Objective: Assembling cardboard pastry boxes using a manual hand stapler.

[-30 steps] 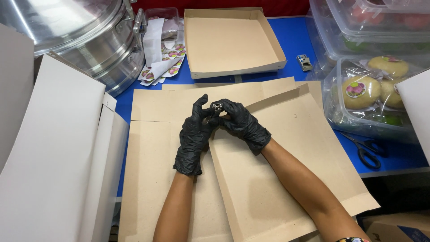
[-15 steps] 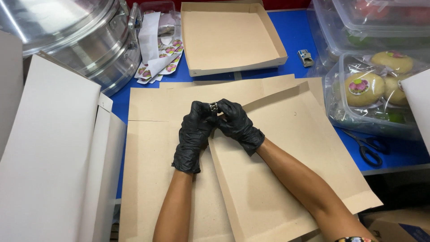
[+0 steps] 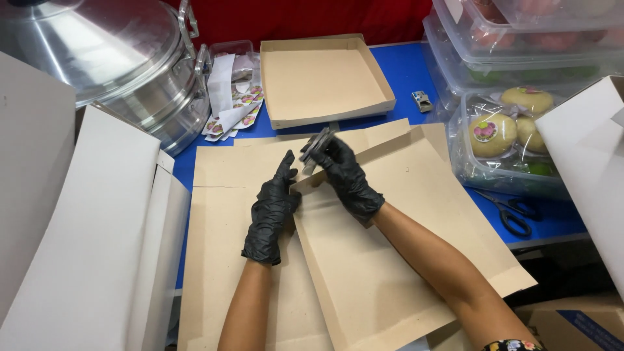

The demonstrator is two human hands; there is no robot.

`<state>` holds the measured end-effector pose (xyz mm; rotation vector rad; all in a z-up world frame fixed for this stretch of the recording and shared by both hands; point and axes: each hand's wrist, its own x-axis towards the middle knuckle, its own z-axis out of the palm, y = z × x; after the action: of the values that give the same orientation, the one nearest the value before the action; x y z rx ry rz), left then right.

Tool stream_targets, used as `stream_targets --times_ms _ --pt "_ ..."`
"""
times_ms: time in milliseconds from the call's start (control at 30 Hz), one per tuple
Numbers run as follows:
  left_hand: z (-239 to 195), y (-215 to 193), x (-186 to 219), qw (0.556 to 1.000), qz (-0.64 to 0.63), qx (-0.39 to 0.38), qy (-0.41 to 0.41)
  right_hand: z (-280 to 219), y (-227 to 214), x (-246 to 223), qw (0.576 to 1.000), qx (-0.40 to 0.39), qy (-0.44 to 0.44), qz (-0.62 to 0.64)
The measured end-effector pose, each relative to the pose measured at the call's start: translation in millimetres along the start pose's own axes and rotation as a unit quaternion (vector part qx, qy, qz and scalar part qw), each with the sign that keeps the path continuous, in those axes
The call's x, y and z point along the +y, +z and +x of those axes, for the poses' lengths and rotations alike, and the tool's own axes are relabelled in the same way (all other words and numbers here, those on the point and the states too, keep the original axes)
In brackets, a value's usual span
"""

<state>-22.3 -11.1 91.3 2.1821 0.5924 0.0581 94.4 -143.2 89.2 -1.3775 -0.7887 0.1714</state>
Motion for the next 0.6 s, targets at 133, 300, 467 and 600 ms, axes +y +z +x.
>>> stream_targets --times_ms 133,300,467,600 --pt "5.9 5.2 -59.2 0.996 0.088 0.016 0.023 16.5 -36.9 -15.5 0.974 0.190 0.069 0.098" --pt "-12.9 10.5 -155.2 0.978 0.158 0.070 0.120 25.0 -154.2 27.7 0.977 0.175 0.109 0.047" --pt "-5.2 6.4 -217.6 0.883 0.205 0.180 0.381 -11.4 -158.3 -11.9 0.904 0.035 0.288 -0.314" --pt "30.5 3.5 -28.5 0.953 0.224 0.090 0.184 -10.2 -131.1 -5.5 0.786 -0.066 0.344 -0.510"
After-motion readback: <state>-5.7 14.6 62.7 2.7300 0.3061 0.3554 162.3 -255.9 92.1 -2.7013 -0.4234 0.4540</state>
